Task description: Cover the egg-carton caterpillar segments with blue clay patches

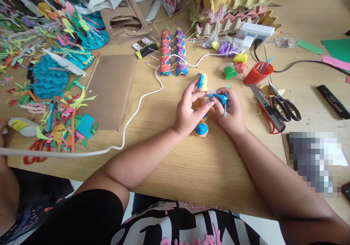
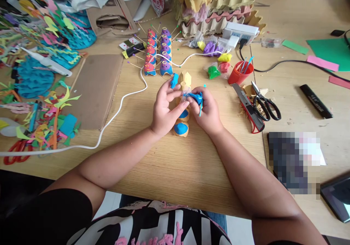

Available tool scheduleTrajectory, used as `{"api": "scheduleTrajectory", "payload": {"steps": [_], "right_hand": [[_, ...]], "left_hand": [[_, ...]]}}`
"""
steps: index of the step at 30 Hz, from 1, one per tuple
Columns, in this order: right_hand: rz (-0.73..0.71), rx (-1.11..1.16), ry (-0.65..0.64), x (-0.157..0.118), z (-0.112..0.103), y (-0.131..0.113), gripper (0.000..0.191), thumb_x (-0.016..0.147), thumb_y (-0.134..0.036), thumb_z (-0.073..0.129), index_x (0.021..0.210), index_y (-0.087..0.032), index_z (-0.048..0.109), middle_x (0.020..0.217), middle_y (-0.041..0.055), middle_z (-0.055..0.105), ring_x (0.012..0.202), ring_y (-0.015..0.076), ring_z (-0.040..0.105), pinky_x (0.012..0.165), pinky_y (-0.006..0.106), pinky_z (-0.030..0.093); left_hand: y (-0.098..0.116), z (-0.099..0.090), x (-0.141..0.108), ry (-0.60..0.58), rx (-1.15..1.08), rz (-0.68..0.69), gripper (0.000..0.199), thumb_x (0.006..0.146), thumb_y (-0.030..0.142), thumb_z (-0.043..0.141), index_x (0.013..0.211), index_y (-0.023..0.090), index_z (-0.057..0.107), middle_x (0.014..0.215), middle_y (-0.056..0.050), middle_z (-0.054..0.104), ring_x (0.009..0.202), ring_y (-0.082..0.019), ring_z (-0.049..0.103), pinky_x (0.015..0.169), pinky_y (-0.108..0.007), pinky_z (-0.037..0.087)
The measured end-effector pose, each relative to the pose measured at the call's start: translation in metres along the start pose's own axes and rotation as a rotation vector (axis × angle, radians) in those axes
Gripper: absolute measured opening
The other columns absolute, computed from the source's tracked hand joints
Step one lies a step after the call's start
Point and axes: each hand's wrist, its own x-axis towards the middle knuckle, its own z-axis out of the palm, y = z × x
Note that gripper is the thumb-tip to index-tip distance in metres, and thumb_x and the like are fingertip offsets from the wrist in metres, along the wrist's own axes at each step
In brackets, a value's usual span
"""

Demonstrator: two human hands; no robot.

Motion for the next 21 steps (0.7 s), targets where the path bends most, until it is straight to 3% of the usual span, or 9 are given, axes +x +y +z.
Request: {"api": "scheduleTrajectory", "payload": {"steps": [6, 13, 21], "right_hand": [[0.078, 0.182, -0.073, -0.001, -0.001, -0.004, 0.057, 0.093, -0.081, 0.078, 0.113, -0.030, 0.063, 0.103, 0.0014, 0.071, 0.088, 0.0192, 0.066, 0.086, 0.037, 0.060], [0.160, 0.282, -0.053, 0.000, 0.000, -0.005, 0.059, 0.088, -0.081, 0.083, 0.109, -0.030, 0.062, 0.098, -0.0002, 0.070, 0.084, 0.0184, 0.066, 0.083, 0.035, 0.060], [0.128, 0.312, -0.065, 0.000, 0.001, -0.006, 0.055, 0.091, -0.076, 0.084, 0.116, -0.031, 0.066, 0.106, 0.0027, 0.077, 0.092, 0.0211, 0.074, 0.088, 0.038, 0.066]], "left_hand": [[0.008, 0.001, 0.002, 0.084, -0.044, -0.074, 0.071, 0.103, 0.061, 0.077, 0.165, 0.038, 0.048, 0.148, -0.010, 0.077, 0.140, -0.029, 0.077, 0.131, -0.053, 0.055], [0.015, -0.001, 0.002, 0.187, 0.018, -0.068, 0.065, 0.098, 0.058, 0.084, 0.155, 0.036, 0.061, 0.139, -0.009, 0.078, 0.129, -0.028, 0.077, 0.134, -0.056, 0.051], [0.014, -0.004, 0.000, 0.156, 0.004, -0.095, 0.060, 0.100, 0.058, 0.081, 0.153, 0.037, 0.062, 0.139, -0.009, 0.076, 0.129, -0.031, 0.077, 0.132, -0.063, 0.052]]}}
